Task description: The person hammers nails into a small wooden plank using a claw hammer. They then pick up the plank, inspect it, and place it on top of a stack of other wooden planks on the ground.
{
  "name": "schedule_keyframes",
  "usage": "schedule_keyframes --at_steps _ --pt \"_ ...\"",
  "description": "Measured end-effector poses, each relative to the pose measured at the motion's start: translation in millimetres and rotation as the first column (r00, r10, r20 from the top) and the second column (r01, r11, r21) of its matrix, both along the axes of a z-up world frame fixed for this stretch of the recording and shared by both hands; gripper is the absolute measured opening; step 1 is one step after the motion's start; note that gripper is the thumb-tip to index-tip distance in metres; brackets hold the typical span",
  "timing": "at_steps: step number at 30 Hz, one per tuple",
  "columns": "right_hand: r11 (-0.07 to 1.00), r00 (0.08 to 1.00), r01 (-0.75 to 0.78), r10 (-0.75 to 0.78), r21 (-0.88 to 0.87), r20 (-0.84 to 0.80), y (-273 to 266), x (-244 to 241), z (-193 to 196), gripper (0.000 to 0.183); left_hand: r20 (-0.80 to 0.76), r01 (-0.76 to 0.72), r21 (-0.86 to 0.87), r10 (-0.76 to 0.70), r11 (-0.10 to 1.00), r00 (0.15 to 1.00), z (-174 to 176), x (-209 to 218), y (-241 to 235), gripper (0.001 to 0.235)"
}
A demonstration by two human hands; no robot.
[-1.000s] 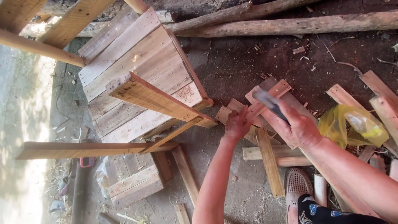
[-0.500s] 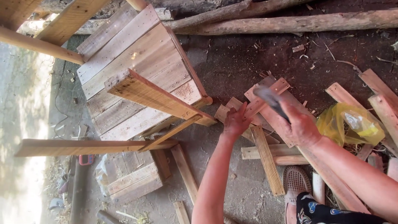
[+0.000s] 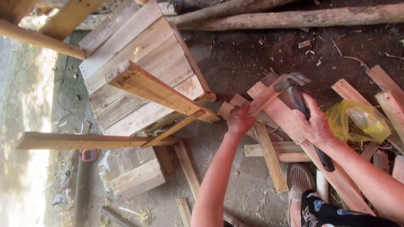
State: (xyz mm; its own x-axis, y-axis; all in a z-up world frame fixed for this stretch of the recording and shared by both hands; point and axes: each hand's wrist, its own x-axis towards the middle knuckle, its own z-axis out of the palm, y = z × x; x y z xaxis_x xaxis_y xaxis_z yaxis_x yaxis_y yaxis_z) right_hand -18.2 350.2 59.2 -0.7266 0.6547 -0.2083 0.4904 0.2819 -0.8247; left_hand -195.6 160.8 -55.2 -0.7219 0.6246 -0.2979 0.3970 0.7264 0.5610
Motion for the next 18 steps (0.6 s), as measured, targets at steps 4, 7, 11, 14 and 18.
schedule_keyframes --at_steps 4,7,11,14,18 --pt "0.953 0.985 0.02 0.033 -0.302 0.167 -1.9 24.7 18.1 0.042 0.036 -0.05 0.042 0.049 0.998 0.998 69.1 2.9 -16.1 0.066" --pt "0.951 0.998 0.017 0.004 -0.309 0.067 -0.1 53.3 -14.5 0.025 0.071 0.014 -0.079 -0.009 0.997 0.997 93.7 -0.6 -34.0 0.044" --pt "0.92 0.995 0.055 -0.02 -0.389 0.093 -2.3 73.8 -42.3 0.022 0.074 -0.055 -0.074 0.061 0.996 0.995 98.3 17.4 -46.6 0.051" --pt "0.95 0.985 0.048 0.006 -0.309 0.171 -5.6 78.2 -51.7 0.027 0.161 -0.141 -0.094 0.155 0.985 0.975 106.2 33.3 -45.3 0.061" --pt "0.987 0.943 0.02 0.034 -0.16 0.33 -16.5 69.5 -22.4 0.051 0.559 -0.432 -0.165 0.445 0.887 0.699 125.9 50.2 -33.8 0.059"
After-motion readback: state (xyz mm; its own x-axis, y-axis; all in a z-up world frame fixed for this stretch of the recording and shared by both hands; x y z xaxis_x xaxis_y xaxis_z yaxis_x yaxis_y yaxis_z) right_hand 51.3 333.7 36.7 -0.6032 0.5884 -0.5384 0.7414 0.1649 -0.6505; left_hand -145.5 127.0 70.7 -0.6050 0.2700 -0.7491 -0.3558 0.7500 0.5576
